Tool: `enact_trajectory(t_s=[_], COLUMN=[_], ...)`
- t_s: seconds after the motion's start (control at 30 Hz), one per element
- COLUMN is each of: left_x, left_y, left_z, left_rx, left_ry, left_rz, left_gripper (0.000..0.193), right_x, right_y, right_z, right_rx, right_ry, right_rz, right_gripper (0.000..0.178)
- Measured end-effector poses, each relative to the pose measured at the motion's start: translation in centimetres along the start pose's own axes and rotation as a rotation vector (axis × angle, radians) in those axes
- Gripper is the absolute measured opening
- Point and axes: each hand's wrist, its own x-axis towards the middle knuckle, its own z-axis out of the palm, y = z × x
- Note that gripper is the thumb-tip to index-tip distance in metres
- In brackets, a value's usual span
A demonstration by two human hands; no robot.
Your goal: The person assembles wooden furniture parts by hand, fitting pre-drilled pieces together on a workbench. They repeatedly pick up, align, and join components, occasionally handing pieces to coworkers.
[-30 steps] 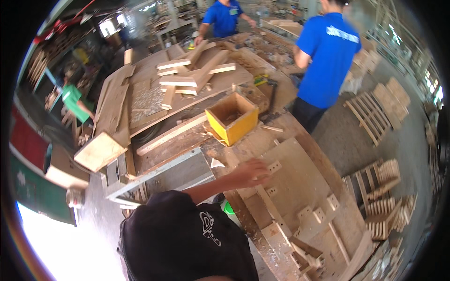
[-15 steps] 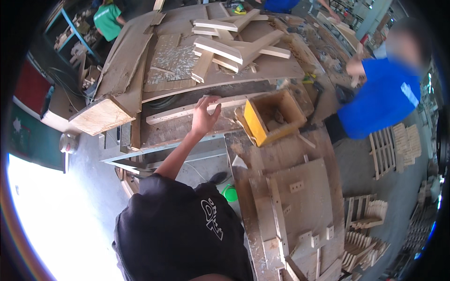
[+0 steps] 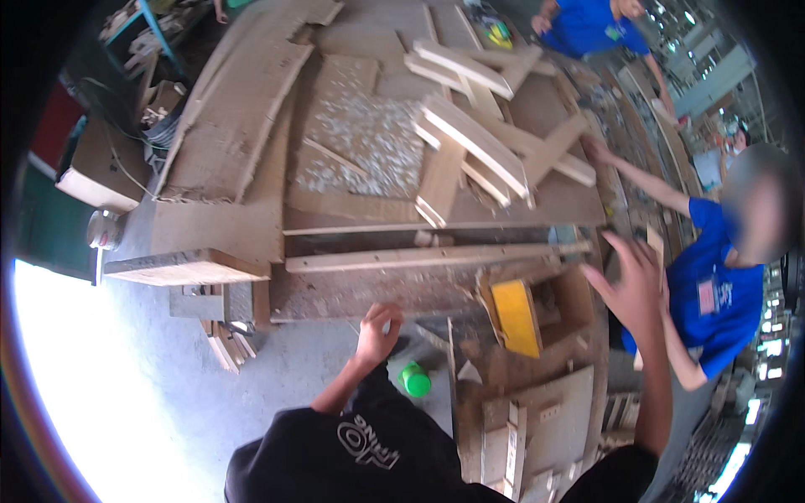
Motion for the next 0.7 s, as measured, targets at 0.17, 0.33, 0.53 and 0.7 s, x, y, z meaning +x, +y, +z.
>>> enact_trajectory(t_s=[0.17, 0.33, 0.53, 0.7], left_x=[0.5, -1.4, 1.1, 10.0], left_y=[-1.0, -0.5, 1.3, 9.8], left_z=[-5.7, -10.6, -8.4, -4.3], left_rx=[0.062, 0.076, -0.029, -0.032], left_ry=[0.199, 0.418, 0.301, 0.095], left_rz=[-0.005, -0.136, -0.036, 0.429], left_gripper=[0.013, 0.018, 0.027, 0.049], right_x=[19.5, 25.2, 22.2, 13.5], right_y=[-1.5, -3.6, -1.1, 1.7], right_z=[15.6, 19.6, 13.2, -3.3], right_rx=[-0.388, -0.185, -0.159, 0.503], right_ry=[-0.049, -0.341, -0.119, 0.071], right_rz=[0.098, 0.192, 0.102, 0.149], right_gripper=[0.083, 0.092, 0.094, 0.047])
